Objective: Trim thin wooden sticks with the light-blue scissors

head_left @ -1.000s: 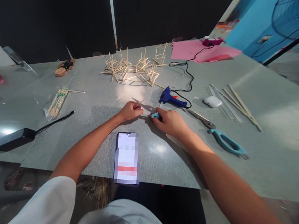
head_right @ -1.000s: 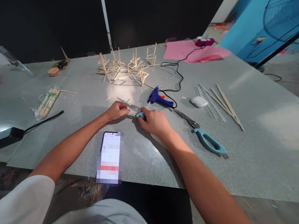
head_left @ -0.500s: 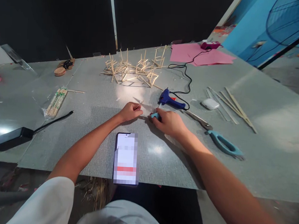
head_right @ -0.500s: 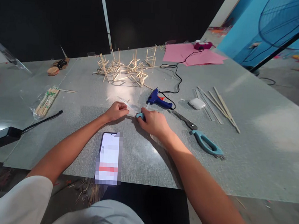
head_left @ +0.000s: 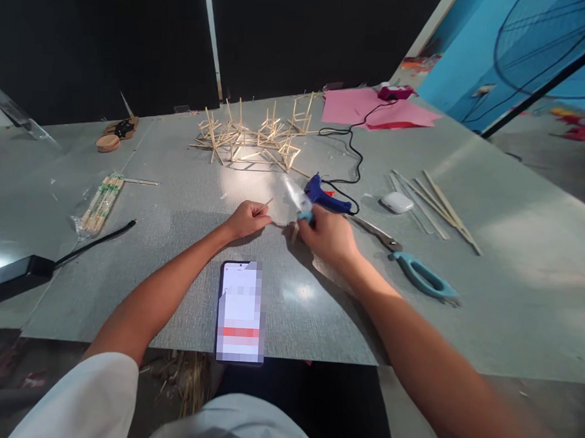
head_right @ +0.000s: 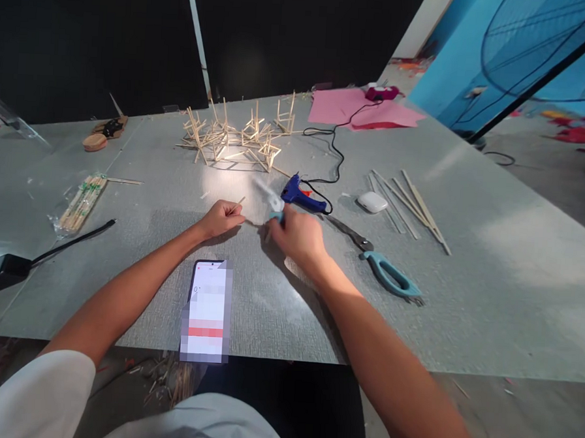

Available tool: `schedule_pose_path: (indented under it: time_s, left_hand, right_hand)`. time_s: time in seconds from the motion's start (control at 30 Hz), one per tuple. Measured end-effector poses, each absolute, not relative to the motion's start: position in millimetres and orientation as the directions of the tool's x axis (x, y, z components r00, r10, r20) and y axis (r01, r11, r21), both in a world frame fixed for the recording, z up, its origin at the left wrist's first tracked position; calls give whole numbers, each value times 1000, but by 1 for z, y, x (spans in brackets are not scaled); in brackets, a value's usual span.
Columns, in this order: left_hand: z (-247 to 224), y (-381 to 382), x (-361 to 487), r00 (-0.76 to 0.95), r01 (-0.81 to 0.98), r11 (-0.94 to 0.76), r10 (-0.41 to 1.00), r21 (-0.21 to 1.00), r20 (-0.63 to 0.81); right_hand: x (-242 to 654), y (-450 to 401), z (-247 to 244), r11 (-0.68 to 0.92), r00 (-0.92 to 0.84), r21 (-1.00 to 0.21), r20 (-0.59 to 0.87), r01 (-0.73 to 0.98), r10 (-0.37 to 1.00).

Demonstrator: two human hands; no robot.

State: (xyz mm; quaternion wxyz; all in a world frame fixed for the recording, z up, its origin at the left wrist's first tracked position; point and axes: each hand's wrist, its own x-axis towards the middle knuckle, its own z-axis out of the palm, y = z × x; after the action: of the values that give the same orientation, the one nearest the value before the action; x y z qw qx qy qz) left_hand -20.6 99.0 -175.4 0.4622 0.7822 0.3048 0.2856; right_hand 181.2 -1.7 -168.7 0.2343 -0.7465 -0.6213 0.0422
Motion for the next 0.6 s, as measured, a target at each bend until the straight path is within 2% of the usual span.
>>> schedule_pose_path:
  time_s: [0.1, 0.17, 0.27, 0.37, 0.47, 0.6]
  left_hand:
    - [-173, 98, -21, 660, 201, -361, 737, 911, 147]
    - [-168, 96, -22, 671, 177, -337, 728, 925, 138]
    - [-161, 92, -23, 689, 150, -269, 719, 951, 94]
    - [-158, 91, -23, 695, 144, -236, 715, 961, 72]
    - [-157, 92, -23, 689, 128, -298, 713, 946, 131]
    - [-157, 94, -23, 664, 106, -262, 736, 959, 128]
  right_hand:
    - [207, 7, -167, -214, 469, -593, 317, 777, 824]
    - [213, 8, -165, -199, 504, -632, 348, 749, 791]
    - [195, 1, -165, -103, 389, -636, 328, 765, 861]
    - [164, -8, -172, 102, 164, -675, 319, 731, 933]
    - [147, -13, -178, 285, 3, -691, 383, 664, 924]
    - [151, -10, -175, 397, -98, -667, 438, 631, 893]
